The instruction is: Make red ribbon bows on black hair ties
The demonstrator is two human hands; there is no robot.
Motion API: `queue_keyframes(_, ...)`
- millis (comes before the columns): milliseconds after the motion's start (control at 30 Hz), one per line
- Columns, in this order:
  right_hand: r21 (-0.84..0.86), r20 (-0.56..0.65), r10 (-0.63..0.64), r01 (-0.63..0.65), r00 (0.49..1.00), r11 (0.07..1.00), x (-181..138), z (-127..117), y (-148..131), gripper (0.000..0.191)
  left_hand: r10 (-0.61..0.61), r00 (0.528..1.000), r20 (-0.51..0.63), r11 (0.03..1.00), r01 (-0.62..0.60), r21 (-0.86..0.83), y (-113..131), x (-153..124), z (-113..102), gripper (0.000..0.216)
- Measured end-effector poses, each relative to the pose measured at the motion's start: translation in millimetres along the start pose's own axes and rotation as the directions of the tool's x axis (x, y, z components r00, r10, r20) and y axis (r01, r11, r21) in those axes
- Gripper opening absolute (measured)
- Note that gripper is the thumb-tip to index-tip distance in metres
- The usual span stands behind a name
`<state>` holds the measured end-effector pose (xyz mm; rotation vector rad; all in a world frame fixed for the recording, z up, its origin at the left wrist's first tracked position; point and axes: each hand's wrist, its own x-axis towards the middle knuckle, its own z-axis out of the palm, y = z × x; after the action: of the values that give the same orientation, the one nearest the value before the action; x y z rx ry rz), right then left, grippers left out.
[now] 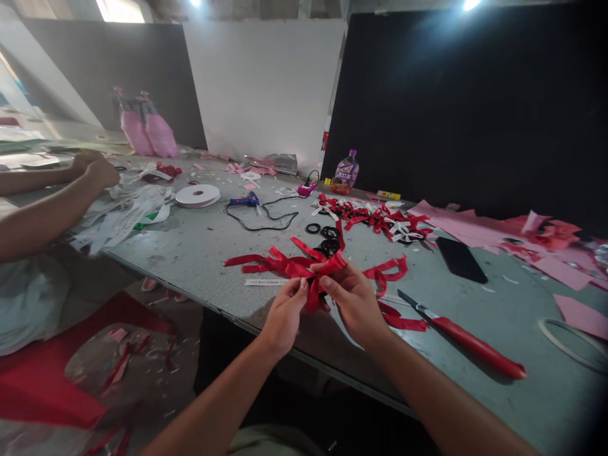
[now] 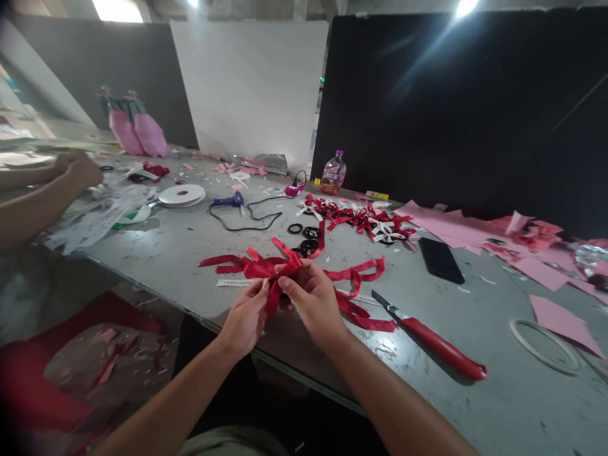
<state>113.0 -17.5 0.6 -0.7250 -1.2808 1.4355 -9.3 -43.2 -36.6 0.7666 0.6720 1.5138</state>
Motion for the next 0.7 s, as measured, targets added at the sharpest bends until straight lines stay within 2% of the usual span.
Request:
queue_keyframes(167,0.052,0.006,0.004,-0.004,1.0,0.999,0.9,-2.6,0.0,0.033,-0.038,0.999,-0.008,0.997,0.037,-0.071,8.1,-0.9,8.6,0.034)
queue_keyframes(300,-0.032,-0.033,-0.054,0.053,0.998,0.998,2.8,-2.4,-0.8,0.028,-0.032,0.999,-0.019,0.998,0.031,-0.062,6.2,1.0,7.9,0.033)
queue_keyframes(467,-0.145,-0.112,-0.068,0.052,0.991,0.988,6.1,-1.6,-1.8,0.03,-0.065,0.997,-0.052,0.998,0.065,-0.001,2.7,1.1,5.9,0.033)
queue_keyframes(600,-0.111,-0.172,-0.078,0.059,0.982,0.992,10.0,-3.6,-1.7,0.031,-0.082,0.993,-0.08,0.994,0.087,0.065,4.0,1.3,6.9,0.042)
queue_keyframes(700,-0.056,-0.239,-0.051,0.039,0.97,0.998,19.3,-14.4,-5.0,0.034,-0.04,0.994,-0.102,0.987,0.056,0.153,5.7,1.1,7.4,0.045)
